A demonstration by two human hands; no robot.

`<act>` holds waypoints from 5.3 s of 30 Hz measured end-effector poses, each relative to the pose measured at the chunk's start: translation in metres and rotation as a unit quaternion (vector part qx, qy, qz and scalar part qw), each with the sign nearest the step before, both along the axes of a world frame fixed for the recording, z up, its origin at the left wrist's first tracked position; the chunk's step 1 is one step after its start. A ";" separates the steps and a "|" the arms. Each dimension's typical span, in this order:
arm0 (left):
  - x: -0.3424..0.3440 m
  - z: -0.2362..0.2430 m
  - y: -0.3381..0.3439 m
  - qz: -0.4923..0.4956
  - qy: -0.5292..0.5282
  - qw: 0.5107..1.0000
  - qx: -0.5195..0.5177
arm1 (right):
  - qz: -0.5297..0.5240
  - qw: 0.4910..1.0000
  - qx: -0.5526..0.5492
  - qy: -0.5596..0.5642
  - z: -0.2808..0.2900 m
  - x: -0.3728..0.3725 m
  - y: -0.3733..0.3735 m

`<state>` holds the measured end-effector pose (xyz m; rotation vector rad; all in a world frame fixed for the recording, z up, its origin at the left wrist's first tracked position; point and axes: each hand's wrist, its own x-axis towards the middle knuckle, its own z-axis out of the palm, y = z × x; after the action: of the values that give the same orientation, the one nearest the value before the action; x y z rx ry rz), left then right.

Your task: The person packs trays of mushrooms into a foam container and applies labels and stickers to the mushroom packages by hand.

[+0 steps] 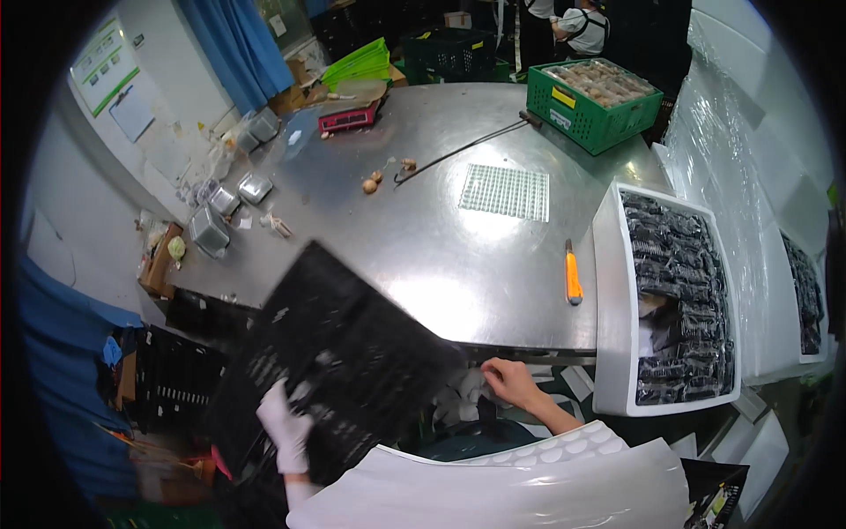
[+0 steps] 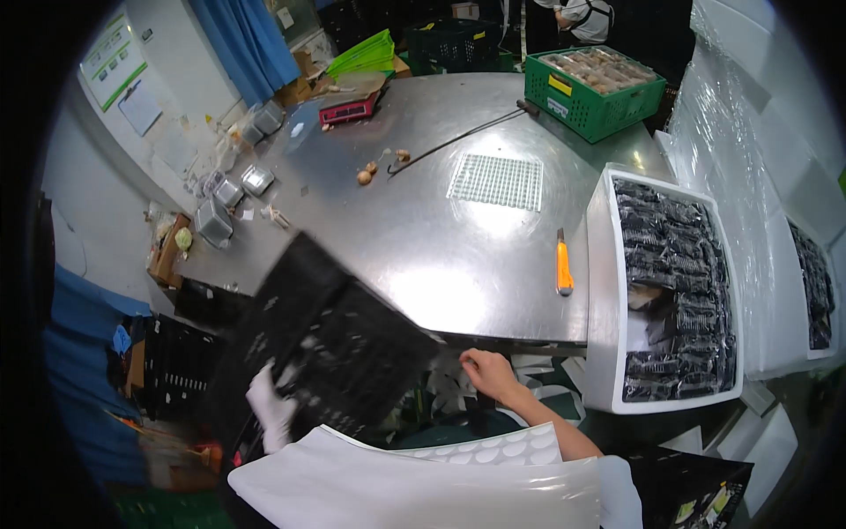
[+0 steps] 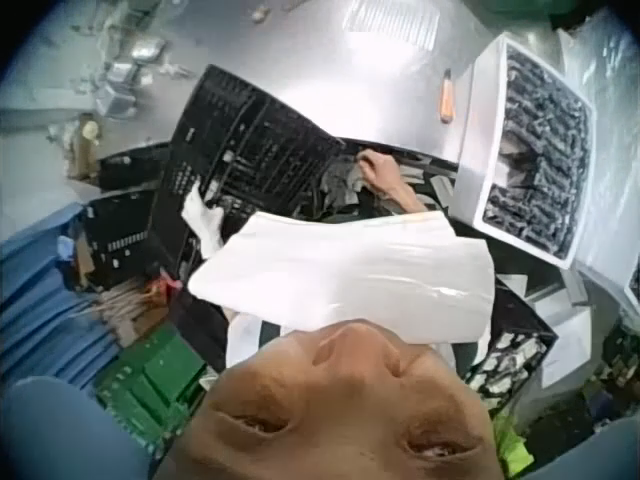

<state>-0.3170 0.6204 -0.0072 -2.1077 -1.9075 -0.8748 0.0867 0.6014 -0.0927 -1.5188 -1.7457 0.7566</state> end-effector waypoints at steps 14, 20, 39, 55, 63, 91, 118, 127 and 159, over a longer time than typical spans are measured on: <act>0.217 -0.153 0.209 -0.305 0.157 0.937 -0.060 | -0.175 0.978 0.075 -0.082 0.055 0.047 0.018; 0.166 -0.047 0.169 -0.419 0.108 0.895 -0.107 | -0.062 0.974 0.156 -0.150 0.101 0.005 0.136; 0.097 0.023 0.244 -0.412 0.081 0.859 -0.291 | 0.067 0.875 0.057 -0.476 0.001 -0.043 0.244; 0.131 -0.156 0.256 -0.225 0.012 0.895 -0.384 | -0.066 0.866 0.225 -0.443 0.058 -0.033 0.277; 0.142 -0.135 0.255 -0.205 -0.057 0.900 -0.380 | -0.064 0.878 -0.303 -0.366 -0.038 -0.014 0.171; -0.010 0.014 0.370 -0.127 -0.020 0.985 -0.115 | -0.322 0.872 -0.066 -0.364 0.111 0.146 0.162; 0.624 0.045 0.098 -0.645 0.152 0.734 -0.145 | -0.254 0.872 -0.040 -0.417 0.087 0.477 -0.077; 0.671 0.015 0.079 -0.597 0.228 0.761 -0.107 | -0.184 0.872 -0.045 -0.452 0.111 0.470 -0.068; 0.670 0.000 0.050 -0.581 0.244 0.777 -0.002 | -0.065 0.867 -0.153 -0.469 0.137 0.473 -0.042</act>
<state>0.3529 0.6705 -0.0075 -3.0211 -0.2040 -0.3127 0.5594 0.5591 0.0444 -2.4649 -2.2064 0.1960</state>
